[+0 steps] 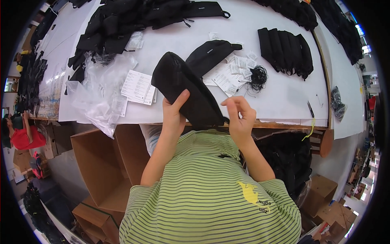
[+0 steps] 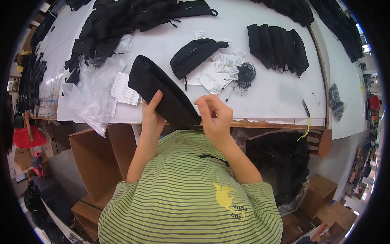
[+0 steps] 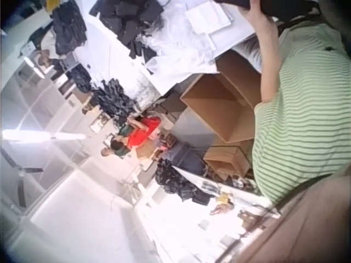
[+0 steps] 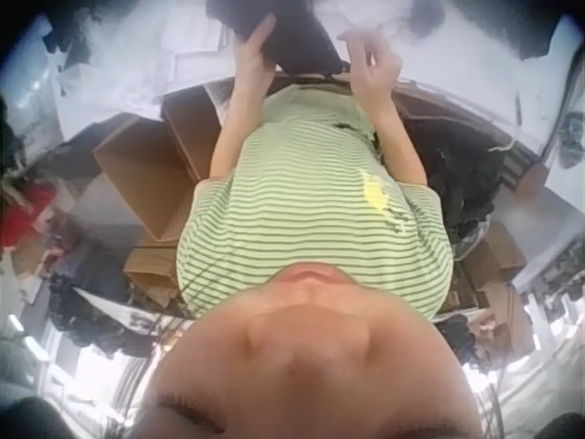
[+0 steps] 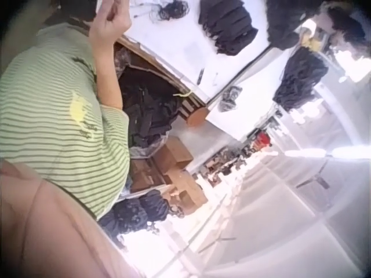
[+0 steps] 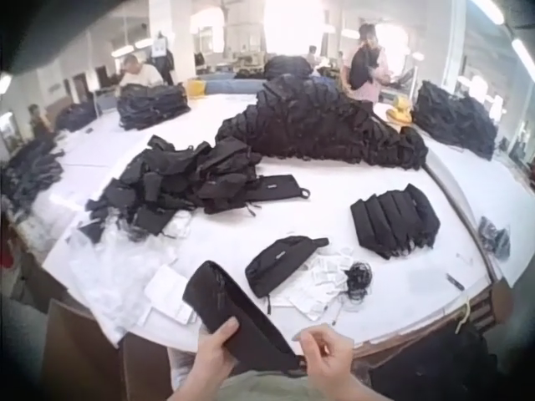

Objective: Attaching tags and labels to black storage pouches and organizing them in a workshop.

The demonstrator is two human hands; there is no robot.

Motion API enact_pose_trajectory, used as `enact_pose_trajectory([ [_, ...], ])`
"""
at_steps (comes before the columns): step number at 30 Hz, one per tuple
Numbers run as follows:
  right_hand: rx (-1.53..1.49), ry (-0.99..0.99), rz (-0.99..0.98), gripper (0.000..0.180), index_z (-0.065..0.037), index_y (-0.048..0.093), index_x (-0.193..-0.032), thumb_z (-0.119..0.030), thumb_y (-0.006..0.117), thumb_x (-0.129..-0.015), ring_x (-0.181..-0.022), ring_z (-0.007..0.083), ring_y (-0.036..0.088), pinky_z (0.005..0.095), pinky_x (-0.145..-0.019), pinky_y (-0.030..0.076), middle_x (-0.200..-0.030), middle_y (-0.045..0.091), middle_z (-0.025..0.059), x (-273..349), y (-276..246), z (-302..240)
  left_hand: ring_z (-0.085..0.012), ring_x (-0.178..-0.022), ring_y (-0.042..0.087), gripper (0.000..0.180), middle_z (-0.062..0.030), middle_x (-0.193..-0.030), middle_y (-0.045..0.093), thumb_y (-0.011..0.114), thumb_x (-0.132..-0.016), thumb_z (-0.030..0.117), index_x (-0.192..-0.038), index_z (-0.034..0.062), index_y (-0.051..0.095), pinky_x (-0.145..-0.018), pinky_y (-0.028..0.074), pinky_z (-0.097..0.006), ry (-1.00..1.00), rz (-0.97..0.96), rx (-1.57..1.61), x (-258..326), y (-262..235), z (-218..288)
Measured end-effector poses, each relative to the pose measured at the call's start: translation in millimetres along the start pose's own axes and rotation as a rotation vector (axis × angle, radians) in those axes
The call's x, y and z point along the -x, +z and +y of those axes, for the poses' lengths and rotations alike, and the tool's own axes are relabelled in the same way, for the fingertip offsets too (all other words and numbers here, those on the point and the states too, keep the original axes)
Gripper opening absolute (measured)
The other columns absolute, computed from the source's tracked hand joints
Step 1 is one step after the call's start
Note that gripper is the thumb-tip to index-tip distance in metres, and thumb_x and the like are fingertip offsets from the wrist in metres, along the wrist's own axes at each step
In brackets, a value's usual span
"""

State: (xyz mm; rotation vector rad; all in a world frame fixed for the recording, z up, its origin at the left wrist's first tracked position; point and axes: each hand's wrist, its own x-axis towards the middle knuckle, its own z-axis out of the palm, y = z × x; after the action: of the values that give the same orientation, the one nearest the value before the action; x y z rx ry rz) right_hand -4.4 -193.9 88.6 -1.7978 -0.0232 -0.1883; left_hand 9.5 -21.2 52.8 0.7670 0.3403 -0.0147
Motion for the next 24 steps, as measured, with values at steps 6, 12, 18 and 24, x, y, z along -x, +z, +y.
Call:
enact_pose_trajectory([
  [6,0.048,-0.254,-0.081,0.016,-0.005,0.062,-0.096,-0.003,0.066,-0.080,-0.068,0.0090,0.055,0.0227,-0.059,0.039,-0.085,0.061,0.0025,-30,6,-14,-0.0193,-0.091,0.064,0.046,-0.0121,-0.102,0.064,0.077,-0.075,0.011,-0.113,-0.0031,0.055,-0.079,0.053,-0.031,-0.215,-0.135,-0.178,3,0,10],
  [12,0.283,-0.567,-0.051,0.032,-0.007,0.066,-0.096,0.008,0.068,-0.068,-0.066,0.0139,0.060,0.0239,-0.054,0.040,-0.086,0.064,0.0052,-54,10,-13,-0.0183,-0.090,0.064,0.052,-0.0121,-0.104,0.063,0.078,-0.073,0.012,-0.116,-0.0042,0.054,-0.080,0.053,-0.031,-0.307,-0.184,-0.265,6,4,14],
  [18,0.293,-0.534,-0.037,0.022,-0.004,0.069,-0.086,0.007,0.073,-0.068,-0.063,0.0164,0.056,0.0262,-0.054,0.040,-0.077,0.063,0.0073,-46,10,-29,-0.0186,-0.071,0.066,0.041,-0.0093,-0.087,0.066,0.076,-0.074,0.016,-0.108,-0.0012,0.059,-0.065,0.056,-0.031,-0.453,-0.142,-0.097,19,8,15],
  [24,0.218,-0.338,-0.283,0.015,-0.004,0.069,-0.083,0.003,0.072,-0.071,-0.065,0.0134,0.054,0.0241,-0.054,0.036,-0.076,0.062,0.0043,-11,3,-24,-0.0147,-0.066,0.065,0.023,-0.0061,-0.083,0.067,0.071,-0.080,0.016,-0.099,0.0047,0.064,-0.057,0.054,-0.027,-0.497,-0.081,0.272,3,8,11],
])
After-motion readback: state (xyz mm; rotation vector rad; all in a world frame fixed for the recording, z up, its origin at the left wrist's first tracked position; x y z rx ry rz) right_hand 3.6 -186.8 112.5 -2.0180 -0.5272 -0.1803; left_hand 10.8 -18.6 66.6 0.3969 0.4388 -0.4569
